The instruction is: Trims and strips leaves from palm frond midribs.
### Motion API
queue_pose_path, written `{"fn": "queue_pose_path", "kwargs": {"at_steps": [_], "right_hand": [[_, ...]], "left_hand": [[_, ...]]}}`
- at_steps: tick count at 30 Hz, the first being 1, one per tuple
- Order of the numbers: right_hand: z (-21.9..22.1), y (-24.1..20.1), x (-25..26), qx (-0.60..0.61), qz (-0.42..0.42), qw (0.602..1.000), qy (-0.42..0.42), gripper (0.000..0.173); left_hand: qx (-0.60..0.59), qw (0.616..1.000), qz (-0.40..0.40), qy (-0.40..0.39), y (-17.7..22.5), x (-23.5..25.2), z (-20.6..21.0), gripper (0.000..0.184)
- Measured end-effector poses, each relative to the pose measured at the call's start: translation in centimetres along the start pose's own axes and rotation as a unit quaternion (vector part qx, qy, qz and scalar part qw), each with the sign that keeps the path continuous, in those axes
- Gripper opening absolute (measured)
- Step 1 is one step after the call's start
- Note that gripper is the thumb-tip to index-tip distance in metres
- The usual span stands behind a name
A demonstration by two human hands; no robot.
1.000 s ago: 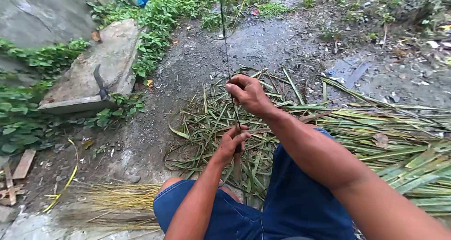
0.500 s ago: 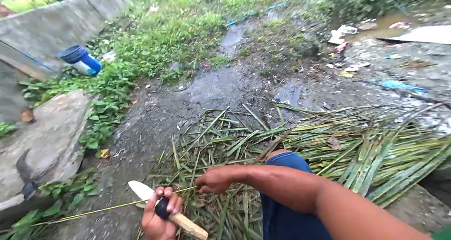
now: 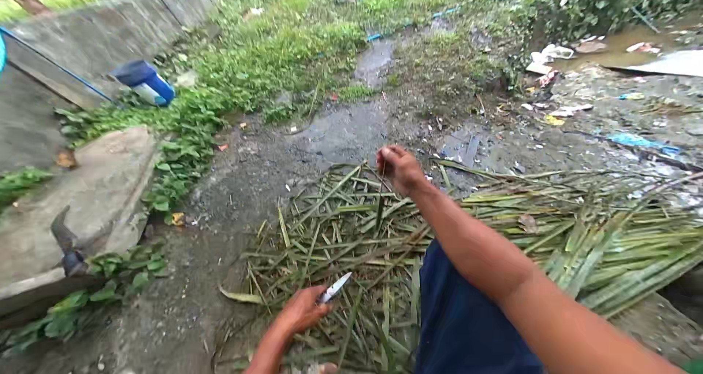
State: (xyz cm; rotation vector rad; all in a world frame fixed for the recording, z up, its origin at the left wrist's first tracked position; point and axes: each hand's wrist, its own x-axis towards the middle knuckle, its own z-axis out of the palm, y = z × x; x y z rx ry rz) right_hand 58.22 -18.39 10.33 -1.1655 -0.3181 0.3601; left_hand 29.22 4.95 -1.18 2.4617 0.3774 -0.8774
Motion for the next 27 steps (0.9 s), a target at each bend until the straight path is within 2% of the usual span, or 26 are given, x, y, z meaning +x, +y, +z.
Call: {"fn": "queue_pose_path", "kwargs": {"at_steps": [3, 6, 9, 13, 17, 20, 25, 27], "right_hand": [[-3.5, -0.5, 0.5, -0.033, -0.053, 0.997, 0.050, 0.016], [-5.8, -1.6, 0.3, -0.080, -0.112, 0.989, 0.058, 0.014], [-8.2, -2.5, 0.0, -0.122, -0.159, 0.975, 0.094, 0.018], [-11.1, -2.8, -0.2, -0.129, -0.206, 0.958, 0.151, 0.019], [-14.0, -1.0, -0.3, -0.127, -0.205, 0.949, 0.201, 0.017], [-15.5, 0.3, 0.5, -0.123, -0.202, 0.949, 0.208, 0.015], [-18.6, -1.2, -1.2, -0.217, -0.158, 0.938, 0.218, 0.024], [-21.1, -1.5, -1.9, -0.224, -0.221, 0.915, 0.253, 0.019]], "left_hand": [[0.062, 0.995, -0.047, -0.055, -3.3, -0.7, 0.9, 0.042], [0.081, 0.988, -0.115, -0.066, -4.5, -1.3, 0.9, 0.042], [0.039, 0.994, -0.093, -0.042, -4.2, -1.6, 1.0, 0.039], [0.037, 0.992, -0.099, -0.074, -4.1, -1.5, 1.5, 0.042], [0.043, 0.989, -0.111, -0.091, -3.6, -1.0, 1.0, 0.042], [0.039, 0.988, -0.115, -0.098, -2.7, 0.1, 0.1, 0.042], [0.002, 0.984, -0.114, -0.134, 0.1, 1.3, -0.8, 0.038], [-0.036, 0.987, -0.093, -0.123, -0.7, 1.8, -1.1, 0.039]]}}
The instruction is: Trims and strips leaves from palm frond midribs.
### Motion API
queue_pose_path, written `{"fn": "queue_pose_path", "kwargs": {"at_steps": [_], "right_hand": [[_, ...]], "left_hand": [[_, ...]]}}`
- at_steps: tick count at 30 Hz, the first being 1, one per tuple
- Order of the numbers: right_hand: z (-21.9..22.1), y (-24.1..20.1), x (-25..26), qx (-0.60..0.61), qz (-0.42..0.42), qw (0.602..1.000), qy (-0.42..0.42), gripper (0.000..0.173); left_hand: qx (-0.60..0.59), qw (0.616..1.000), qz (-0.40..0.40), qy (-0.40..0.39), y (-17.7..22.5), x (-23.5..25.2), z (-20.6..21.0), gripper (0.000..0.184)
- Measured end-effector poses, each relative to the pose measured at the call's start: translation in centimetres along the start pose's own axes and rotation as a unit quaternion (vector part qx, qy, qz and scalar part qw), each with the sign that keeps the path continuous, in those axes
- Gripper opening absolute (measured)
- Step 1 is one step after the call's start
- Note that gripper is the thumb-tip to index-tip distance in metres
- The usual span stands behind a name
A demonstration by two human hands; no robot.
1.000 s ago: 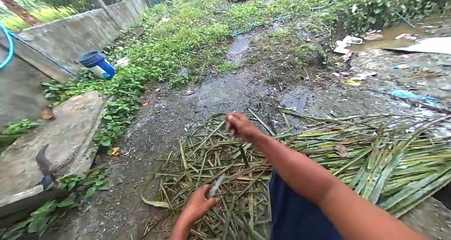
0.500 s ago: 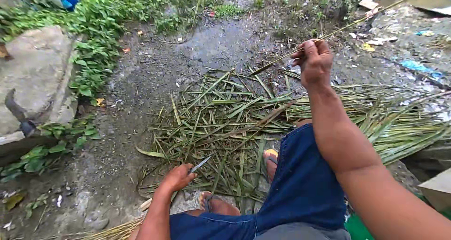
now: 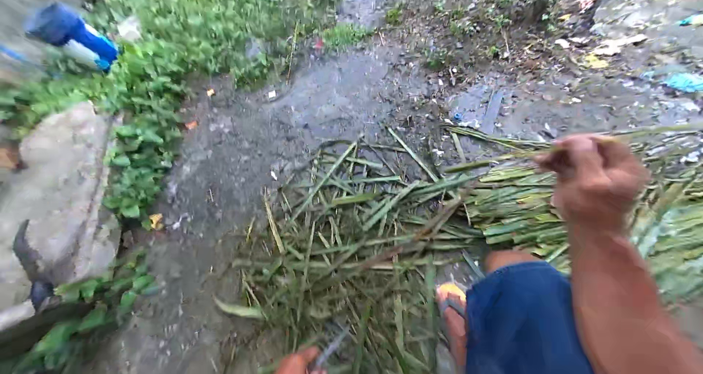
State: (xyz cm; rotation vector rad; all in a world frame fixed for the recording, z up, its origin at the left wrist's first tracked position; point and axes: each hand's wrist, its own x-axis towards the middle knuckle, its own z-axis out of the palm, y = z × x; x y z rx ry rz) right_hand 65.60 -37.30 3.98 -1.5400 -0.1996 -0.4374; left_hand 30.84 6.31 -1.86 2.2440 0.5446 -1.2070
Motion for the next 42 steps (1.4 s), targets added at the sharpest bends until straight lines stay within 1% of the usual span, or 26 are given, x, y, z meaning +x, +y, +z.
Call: {"fn": "queue_pose_path", "kwargs": {"at_steps": [1, 3, 5, 7, 10, 13, 15, 18, 20, 22, 24, 27, 29, 31, 32, 34, 35, 36, 38, 39, 42], "right_hand": [[-0.9, 0.8, -0.2, 0.010, -0.027, 0.999, 0.027, 0.016], [-1.9, 1.9, -0.8, 0.031, -0.058, 0.997, 0.033, 0.016], [-1.3, 2.5, -0.4, 0.036, -0.071, 0.997, 0.005, 0.016], [-0.8, 2.7, -0.3, 0.015, -0.063, 0.998, -0.027, 0.017], [-0.1, 3.0, -0.3, -0.019, -0.055, 0.997, -0.060, 0.018], [0.7, 2.6, -0.6, -0.019, -0.064, 0.995, -0.080, 0.017], [1.2, 2.0, -1.0, -0.012, -0.062, 0.994, -0.090, 0.015], [2.1, 1.4, -1.8, -0.004, -0.035, 0.993, -0.115, 0.015], [2.8, 0.7, -2.2, -0.011, -0.006, 0.990, -0.140, 0.016], [3.4, -0.2, -2.5, -0.020, 0.012, 0.986, -0.166, 0.017], [4.0, -1.5, -3.1, -0.022, 0.017, 0.982, -0.188, 0.017], [5.2, -5.0, -4.4, 0.012, 0.006, 0.979, -0.202, 0.013], [6.4, -7.6, -5.6, 0.053, -0.006, 0.975, -0.214, 0.010], [7.7, -10.0, -7.1, 0.087, -0.008, 0.968, -0.237, 0.009], [8.4, -10.9, -8.0, 0.098, -0.005, 0.963, -0.251, 0.009], [9.9, -12.4, -9.5, 0.103, -0.002, 0.953, -0.284, 0.009], [10.5, -13.0, -10.3, 0.099, 0.003, 0.948, -0.302, 0.009], [11.1, -13.5, -11.1, 0.087, 0.008, 0.943, -0.320, 0.009], [12.1, -14.0, -12.8, 0.061, 0.009, 0.936, -0.347, 0.011], [12.4, -13.9, -13.7, 0.052, 0.000, 0.934, -0.354, 0.011], [12.8, -13.2, -16.4, 0.024, -0.054, 0.923, -0.379, 0.013]], "left_hand": [[-0.021, 1.000, 0.003, 0.003, -0.9, 0.5, 0.1, 0.040], [-0.033, 0.999, -0.026, -0.006, -2.2, 1.7, 0.3, 0.040], [-0.012, 0.998, -0.065, 0.004, -1.8, 3.3, -0.6, 0.043], [0.007, 0.997, -0.076, 0.009, -0.5, 4.3, -1.0, 0.045], [0.017, 0.999, -0.049, 0.008, 1.3, 4.8, -0.9, 0.041], [-0.005, 1.000, -0.016, 0.010, 1.7, 4.8, -1.2, 0.042], [-0.012, 1.000, -0.007, 0.005, 1.3, 4.3, -1.2, 0.046], [0.017, 0.999, -0.027, 0.024, 0.9, 2.2, -0.7, 0.051], [0.022, 0.998, -0.035, 0.053, 1.1, 0.5, 0.0, 0.053], [0.013, 0.995, -0.032, 0.090, 1.0, -1.2, 0.9, 0.050], [-0.003, 0.993, -0.023, 0.119, 0.5, -2.7, 1.9, 0.048], [-0.035, 0.986, -0.007, 0.165, -0.1, -4.5, 3.1, 0.051], [-0.095, 0.971, 0.006, 0.221, 0.6, -6.0, 3.4, 0.052], [-0.200, 0.936, 0.033, 0.287, 2.1, -7.7, 3.6, 0.050], [-0.271, 0.908, 0.055, 0.315, 3.1, -8.3, 3.9, 0.047], [-0.413, 0.841, 0.108, 0.333, 4.9, -9.2, 4.3, 0.040], [-0.455, 0.815, 0.133, 0.333, 5.6, -9.3, 4.5, 0.039], [-0.475, 0.799, 0.153, 0.335, 6.3, -9.3, 4.9, 0.037], [-0.484, 0.780, 0.174, 0.357, 7.9, -8.9, 5.7, 0.039], [-0.476, 0.777, 0.175, 0.372, 8.7, -8.8, 6.1, 0.040], [-0.415, 0.797, 0.168, 0.405, 10.8, -8.4, 7.2, 0.046]]}}
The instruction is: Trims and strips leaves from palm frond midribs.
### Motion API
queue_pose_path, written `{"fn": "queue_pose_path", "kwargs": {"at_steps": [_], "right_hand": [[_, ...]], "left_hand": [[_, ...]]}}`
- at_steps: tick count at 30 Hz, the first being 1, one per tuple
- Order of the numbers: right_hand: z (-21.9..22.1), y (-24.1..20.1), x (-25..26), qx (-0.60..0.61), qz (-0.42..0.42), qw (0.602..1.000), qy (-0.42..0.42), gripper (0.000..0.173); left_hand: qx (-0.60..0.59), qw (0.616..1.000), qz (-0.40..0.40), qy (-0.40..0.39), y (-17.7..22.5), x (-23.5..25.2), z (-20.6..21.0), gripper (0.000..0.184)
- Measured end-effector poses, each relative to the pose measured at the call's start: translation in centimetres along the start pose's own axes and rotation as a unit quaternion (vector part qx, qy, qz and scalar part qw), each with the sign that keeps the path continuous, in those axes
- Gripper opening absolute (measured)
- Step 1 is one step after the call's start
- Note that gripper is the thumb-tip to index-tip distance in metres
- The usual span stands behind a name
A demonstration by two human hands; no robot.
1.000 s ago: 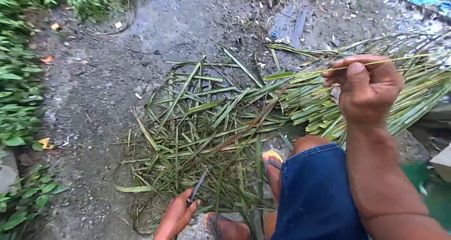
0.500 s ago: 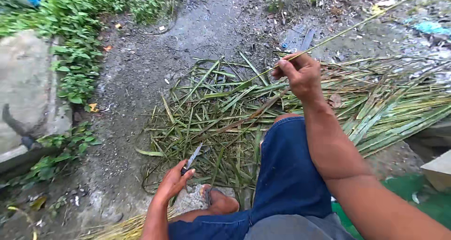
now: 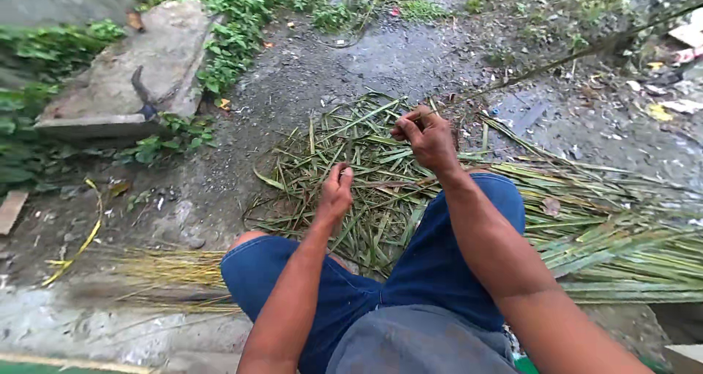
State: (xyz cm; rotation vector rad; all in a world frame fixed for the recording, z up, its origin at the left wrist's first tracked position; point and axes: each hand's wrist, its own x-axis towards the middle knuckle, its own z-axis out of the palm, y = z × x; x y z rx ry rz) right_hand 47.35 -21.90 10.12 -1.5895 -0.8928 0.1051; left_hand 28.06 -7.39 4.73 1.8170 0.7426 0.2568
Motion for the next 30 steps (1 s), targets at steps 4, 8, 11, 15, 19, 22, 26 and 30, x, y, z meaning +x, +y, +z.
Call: {"fn": "queue_pose_path", "kwargs": {"at_steps": [4, 8, 11, 15, 19, 22, 26, 30], "right_hand": [[1.5, 0.0, -2.1, -0.047, -0.048, 0.996, -0.056, 0.012], [0.8, -1.2, -3.1, -0.038, -0.096, 0.994, -0.043, 0.013], [-0.6, -1.6, -3.1, -0.041, -0.074, 0.996, -0.014, 0.015], [-1.1, -1.7, -2.9, -0.068, -0.006, 0.998, -0.001, 0.017], [0.7, -1.5, -2.5, -0.076, 0.029, 0.997, -0.015, 0.018], [1.7, -1.9, -2.6, -0.074, 0.021, 0.997, -0.024, 0.019], [0.0, -2.4, -2.5, -0.002, 0.027, 1.000, 0.014, 0.017], [-1.8, -1.5, -2.0, 0.026, 0.046, 0.998, 0.040, 0.012]], "left_hand": [[0.093, 0.994, 0.062, 0.013, 0.7, -0.9, 1.8, 0.047], [0.173, 0.983, -0.055, 0.020, -3.5, 1.2, 0.6, 0.054], [0.150, 0.967, -0.203, 0.037, -9.0, 2.7, -0.5, 0.059], [0.047, 0.972, -0.222, 0.066, -8.7, 1.5, 0.1, 0.056], [0.064, 0.996, -0.055, 0.031, -1.1, -0.7, 2.2, 0.051], [0.108, 0.992, 0.068, 0.022, 2.2, -1.8, 3.7, 0.044], [0.043, 0.981, -0.185, 0.035, -5.9, 1.4, 2.2, 0.058], [-0.192, 0.938, -0.272, 0.092, -8.8, 1.5, 1.9, 0.050]]}}
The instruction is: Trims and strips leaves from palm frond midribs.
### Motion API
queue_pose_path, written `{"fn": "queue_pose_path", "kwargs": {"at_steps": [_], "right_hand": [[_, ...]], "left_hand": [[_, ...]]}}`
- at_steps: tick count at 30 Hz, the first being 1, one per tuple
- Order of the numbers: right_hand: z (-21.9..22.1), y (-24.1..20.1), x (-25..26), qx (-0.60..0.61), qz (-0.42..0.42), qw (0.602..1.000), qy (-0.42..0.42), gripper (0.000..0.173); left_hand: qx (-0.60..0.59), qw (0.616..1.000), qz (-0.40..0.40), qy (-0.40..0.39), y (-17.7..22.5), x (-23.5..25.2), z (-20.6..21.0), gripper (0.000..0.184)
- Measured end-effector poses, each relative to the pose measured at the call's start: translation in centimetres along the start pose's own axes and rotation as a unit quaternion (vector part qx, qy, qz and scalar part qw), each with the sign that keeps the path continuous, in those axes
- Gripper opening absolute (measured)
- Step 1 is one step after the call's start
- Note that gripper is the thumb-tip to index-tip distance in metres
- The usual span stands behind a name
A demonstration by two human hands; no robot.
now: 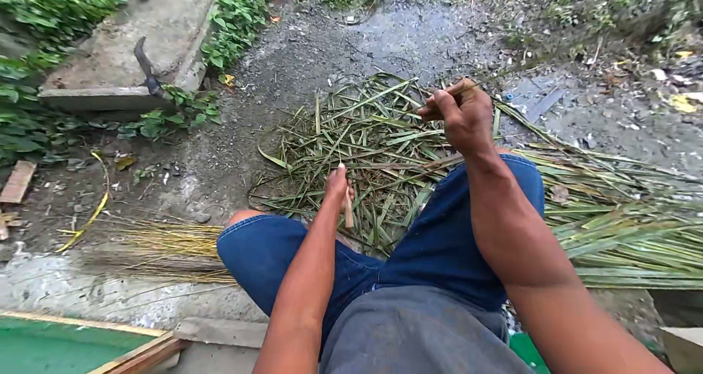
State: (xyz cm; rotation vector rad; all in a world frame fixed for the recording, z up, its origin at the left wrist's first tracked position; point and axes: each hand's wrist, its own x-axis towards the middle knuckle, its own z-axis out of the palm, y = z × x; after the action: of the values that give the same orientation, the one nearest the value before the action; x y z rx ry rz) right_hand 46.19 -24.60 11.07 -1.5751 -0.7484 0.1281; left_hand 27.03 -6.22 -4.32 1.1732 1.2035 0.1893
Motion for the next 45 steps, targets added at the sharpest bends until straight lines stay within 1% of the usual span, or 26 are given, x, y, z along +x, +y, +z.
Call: {"fn": "queue_pose_path", "kwargs": {"at_steps": [2, 4, 6, 9, 12, 15, 16, 18, 20, 22, 24, 26, 27, 28, 29, 31, 32, 33, 36, 37, 39, 40, 41, 42, 43, 45], "right_hand": [[0.2, 0.1, -0.3, 0.011, 0.000, 1.000, -0.011, 0.011], [0.6, -0.1, -0.4, 0.036, -0.007, 0.999, -0.026, 0.009], [1.1, -0.4, -0.6, 0.065, -0.016, 0.997, -0.046, 0.008], [2.0, -0.6, -0.9, 0.105, -0.030, 0.991, -0.077, 0.007], [2.8, -0.5, -1.1, 0.111, -0.047, 0.986, -0.119, 0.009], [3.9, -0.4, -1.7, 0.115, -0.032, 0.979, -0.165, 0.012], [4.3, -0.5, -1.8, 0.118, -0.028, 0.978, -0.168, 0.012], [4.7, -0.7, -2.0, 0.110, -0.030, 0.980, -0.162, 0.013], [5.1, -0.7, -2.1, 0.081, -0.038, 0.984, -0.151, 0.013], [5.6, -0.6, -2.3, 0.042, -0.056, 0.988, -0.141, 0.014], [6.2, -0.7, -2.6, 0.016, -0.070, 0.988, -0.138, 0.014], [6.8, -0.7, -2.8, 0.003, -0.087, 0.986, -0.143, 0.014], [7.0, -0.7, -2.8, 0.003, -0.095, 0.985, -0.146, 0.015], [7.0, -0.7, -2.8, 0.013, -0.096, 0.984, -0.147, 0.015], [6.9, -0.8, -2.8, 0.026, -0.090, 0.985, -0.147, 0.014], [6.6, -0.8, -2.7, 0.051, -0.072, 0.986, -0.141, 0.014], [6.5, -0.8, -2.6, 0.054, -0.066, 0.986, -0.140, 0.014], [6.4, -0.8, -2.5, 0.051, -0.064, 0.987, -0.140, 0.014], [6.3, -0.5, -2.5, 0.040, -0.058, 0.987, -0.144, 0.013], [6.1, -0.5, -2.5, 0.046, -0.048, 0.987, -0.144, 0.014], [5.5, -0.8, -2.5, 0.059, -0.026, 0.990, -0.124, 0.013], [5.1, -0.9, -2.2, 0.068, -0.017, 0.992, -0.108, 0.012], [4.8, -0.9, -1.8, 0.073, -0.007, 0.993, -0.094, 0.012], [4.7, -0.8, -1.6, 0.077, 0.004, 0.994, -0.083, 0.012], [4.6, -0.5, -1.5, 0.078, 0.016, 0.994, -0.079, 0.013], [4.9, -0.1, -1.7, 0.064, 0.036, 0.994, -0.081, 0.013]], "left_hand": [[-0.123, 0.990, 0.036, -0.066, 1.8, -1.7, 0.6, 0.045], [-0.205, 0.965, 0.088, -0.141, 3.9, -3.0, 0.7, 0.051], [-0.274, 0.935, 0.125, -0.185, 5.7, -3.7, 0.5, 0.056], [-0.317, 0.909, 0.156, -0.221, 7.4, -4.5, -0.4, 0.054], [-0.307, 0.904, 0.188, -0.231, 8.9, -5.1, -1.5, 0.049], [-0.256, 0.918, 0.213, -0.214, 10.1, -5.6, -2.4, 0.047], [-0.235, 0.929, 0.218, -0.188, 10.3, -5.7, -2.7, 0.045], [-0.168, 0.953, 0.234, -0.094, 10.4, -5.5, -3.1, 0.040], [-0.070, 0.960, 0.270, -0.023, 9.6, -5.3, -3.3, 0.042], [0.051, 0.948, 0.314, -0.021, 8.6, -6.1, -2.8, 0.048], [0.171, 0.911, 0.373, -0.043, 7.8, -7.5, -1.8, 0.047], [0.231, 0.863, 0.448, -0.033, 7.3, -8.3, -0.7, 0.043], [0.238, 0.855, 0.459, -0.028, 7.1, -8.2, -0.6, 0.042], [0.238, 0.864, 0.443, -0.024, 7.1, -7.8, -0.8, 0.043], [0.236, 0.885, 0.400, -0.022, 7.2, -7.0, -1.2, 0.046], [0.219, 0.933, 0.284, -0.015, 7.4, -5.0, -2.0, 0.052], [0.212, 0.945, 0.250, -0.008, 7.4, -4.3, -2.2, 0.054], [0.209, 0.947, 0.246, -0.006, 7.5, -4.4, -2.0, 0.054], [0.219, 0.926, 0.305, -0.034, 7.7, -6.1, -1.0, 0.050], [0.214, 0.933, 0.288, -0.039, 7.5, -5.8, -1.0, 0.051], [0.161, 0.971, 0.176, -0.018, 6.8, -3.4, -2.0, 0.057], [0.115, 0.986, 0.122, 0.003, 6.6, -1.9, -2.5, 0.058], [0.063, 0.994, 0.088, 0.019, 6.5, -1.2, -2.6, 0.057], [0.025, 0.996, 0.078, 0.025, 6.6, -1.3, -2.5, 0.055], [0.005, 0.995, 0.093, 0.017, 6.8, -1.8, -2.2, 0.053], [0.014, 0.986, 0.168, -0.016, 6.9, -3.8, -1.3, 0.051]]}}
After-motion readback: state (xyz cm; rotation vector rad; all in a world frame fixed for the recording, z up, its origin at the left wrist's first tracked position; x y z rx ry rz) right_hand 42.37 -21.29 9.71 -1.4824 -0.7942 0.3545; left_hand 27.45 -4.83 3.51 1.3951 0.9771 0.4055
